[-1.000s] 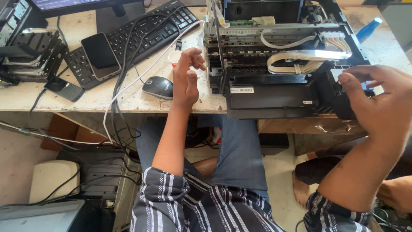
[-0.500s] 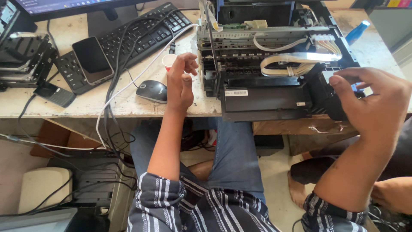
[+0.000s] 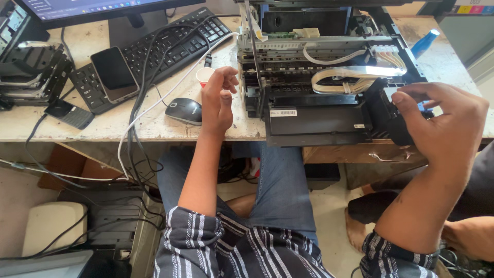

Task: The person repairs an inkjet printer at a workbench, using a screwdriver to loosen and remove screws from the printer's internal components while holding the printer steady. They then operate the computer mouse and keyboard, appearing to check the printer's status on the monitor.

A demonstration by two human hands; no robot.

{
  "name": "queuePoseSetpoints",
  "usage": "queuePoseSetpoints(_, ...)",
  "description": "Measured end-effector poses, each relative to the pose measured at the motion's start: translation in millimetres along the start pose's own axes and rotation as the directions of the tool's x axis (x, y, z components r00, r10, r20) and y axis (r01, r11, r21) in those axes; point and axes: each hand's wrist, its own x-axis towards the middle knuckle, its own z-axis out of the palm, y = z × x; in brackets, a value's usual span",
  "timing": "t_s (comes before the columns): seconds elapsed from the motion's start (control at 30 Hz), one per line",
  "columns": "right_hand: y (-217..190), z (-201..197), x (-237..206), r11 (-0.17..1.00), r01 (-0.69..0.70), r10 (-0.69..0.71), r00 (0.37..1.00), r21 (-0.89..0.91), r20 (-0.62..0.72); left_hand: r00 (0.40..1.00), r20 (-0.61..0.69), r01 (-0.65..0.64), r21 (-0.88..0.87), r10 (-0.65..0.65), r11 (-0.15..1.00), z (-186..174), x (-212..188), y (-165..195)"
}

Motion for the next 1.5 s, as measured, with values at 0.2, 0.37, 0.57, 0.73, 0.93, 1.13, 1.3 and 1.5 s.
queuePoseSetpoints(0.2, 3.1, 1.4, -0.7, 1.000, -0.006, 0.006, 1.000, -0.008, -0.005, 1.000, -0.001, -0.003, -0.012, 0.003, 1.000, 0.9, 0.9, 1.2)
queuePoseSetpoints(0.37, 6.5, 1.4, -2.6, 1.000, -0.009, 0.009, 1.000, -0.019, -0.007, 1.000, 0.013, 0.013, 0.003, -0.013, 1.000, 0.9, 0.9, 0.3)
queuePoseSetpoints(0.57, 8.0, 2.5, -3.4, 1.000, 0.018, -0.018, 1.000, -0.018, -0.018, 0.999, 0.029, 0.018, -0.008, -0.018, 1.000, 0.7, -0.1, -0.8)
queuePoseSetpoints(0.73, 8.3, 2.7, -3.9, 1.000, -0.001, 0.001, 1.000, -0.018, -0.019, 0.999, 0.037, 0.022, -0.015, -0.022, 1.000, 0.6, 0.0, -1.9)
queuePoseSetpoints(0.93, 8.8, 3.0, -5.1, 0.999, 0.002, -0.003, 1.000, -0.039, -0.017, 0.999, 0.040, 0.002, -0.006, -0.002, 1.000, 0.0, -0.4, -2.6)
queuePoseSetpoints(1.13, 7.2, 3.0, -2.0, 0.997, 0.014, -0.016, 1.000, -0.075, -0.013, 0.999, 0.040, 0.014, 0.002, -0.014, 1.000, 0.3, -0.4, -3.4)
queuePoseSetpoints(1.3, 6.6, 3.4, -1.5, 0.997, 0.037, -0.038, 0.999, -0.061, -0.017, 0.999, 0.039, 0.006, -0.001, -0.006, 1.000, 0.4, -0.7, -4.2)
queuePoseSetpoints(1.5, 8.7, 3.9, -2.8, 0.999, 0.030, -0.030, 0.999, -0.036, -0.015, 0.999, 0.037, 0.005, -0.002, -0.005, 1.000, 0.6, -1.0, -3.8)
